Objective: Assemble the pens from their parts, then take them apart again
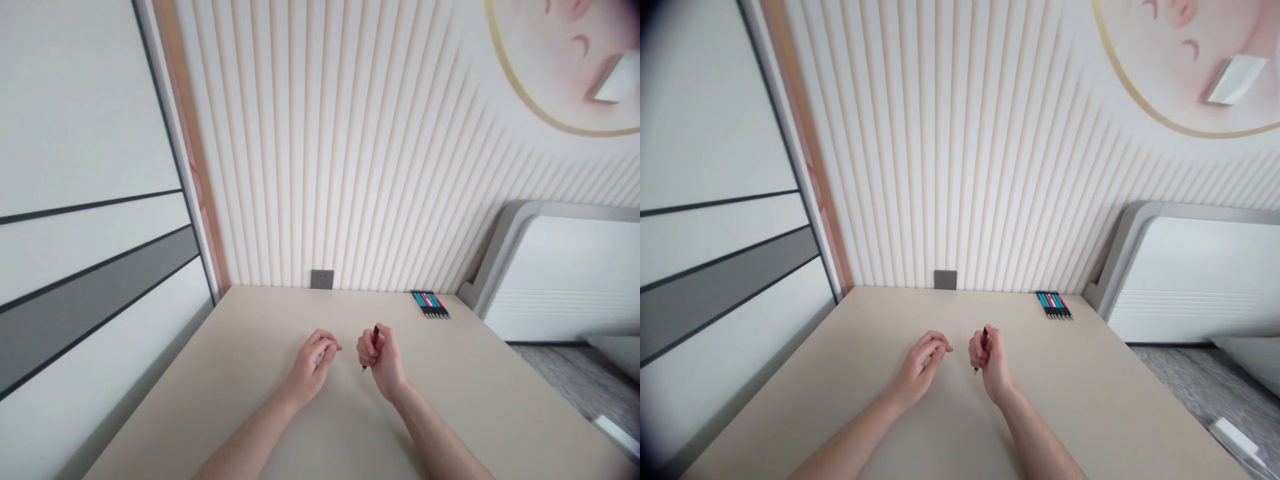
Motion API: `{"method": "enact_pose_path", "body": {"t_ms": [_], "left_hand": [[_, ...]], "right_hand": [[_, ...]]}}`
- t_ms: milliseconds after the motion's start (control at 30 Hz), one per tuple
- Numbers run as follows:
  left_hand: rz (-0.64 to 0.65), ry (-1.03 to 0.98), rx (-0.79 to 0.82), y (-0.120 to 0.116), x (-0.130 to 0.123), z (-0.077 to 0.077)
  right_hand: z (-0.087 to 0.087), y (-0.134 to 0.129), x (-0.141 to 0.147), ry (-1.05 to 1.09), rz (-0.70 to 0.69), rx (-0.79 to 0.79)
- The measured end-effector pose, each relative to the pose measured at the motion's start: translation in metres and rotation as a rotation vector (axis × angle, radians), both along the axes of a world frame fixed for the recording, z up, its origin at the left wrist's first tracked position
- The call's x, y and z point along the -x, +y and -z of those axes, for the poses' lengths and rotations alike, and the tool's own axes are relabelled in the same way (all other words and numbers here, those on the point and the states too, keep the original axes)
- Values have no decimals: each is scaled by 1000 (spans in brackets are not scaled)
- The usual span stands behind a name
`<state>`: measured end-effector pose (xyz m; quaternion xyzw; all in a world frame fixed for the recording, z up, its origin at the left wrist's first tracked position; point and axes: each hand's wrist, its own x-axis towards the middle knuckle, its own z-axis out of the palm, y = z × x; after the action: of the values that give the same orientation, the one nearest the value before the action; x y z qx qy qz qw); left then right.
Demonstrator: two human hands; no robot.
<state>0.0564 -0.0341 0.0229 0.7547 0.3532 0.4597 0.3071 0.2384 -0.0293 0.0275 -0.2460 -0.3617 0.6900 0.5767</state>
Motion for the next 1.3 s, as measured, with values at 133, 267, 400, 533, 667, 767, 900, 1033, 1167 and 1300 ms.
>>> {"method": "enact_pose_path", "body": {"t_ms": [133, 267, 400, 533, 667, 767, 900, 1033, 1167, 1300], "left_hand": [[5, 5, -1, 1, 0, 0], [12, 13, 1, 1, 0, 0], [15, 18, 5, 1, 0, 0], [17, 22, 6, 1, 0, 0], [18, 25, 6, 1, 0, 0], [21, 29, 11, 2, 0, 1], [25, 27, 12, 3, 1, 3], [25, 33, 17, 3, 1, 3], [30, 37, 20, 3, 2, 3], [35, 36, 16, 3, 2, 4]], "right_hand": [[0, 0, -2, -14, 18, 13], [0, 1, -3, 4, 30, 43], [0, 3, -6, 8, 43, 80], [0, 4, -9, 56, 99, 114], [1, 6, -12, 75, 52, 155], [3, 8, -15, 90, 67, 144], [6, 12, -21, 102, 85, 160], [9, 15, -22, 49, 162, 190], [14, 19, -22, 12, 233, 130], [20, 25, -28, 64, 344, 125]]}}
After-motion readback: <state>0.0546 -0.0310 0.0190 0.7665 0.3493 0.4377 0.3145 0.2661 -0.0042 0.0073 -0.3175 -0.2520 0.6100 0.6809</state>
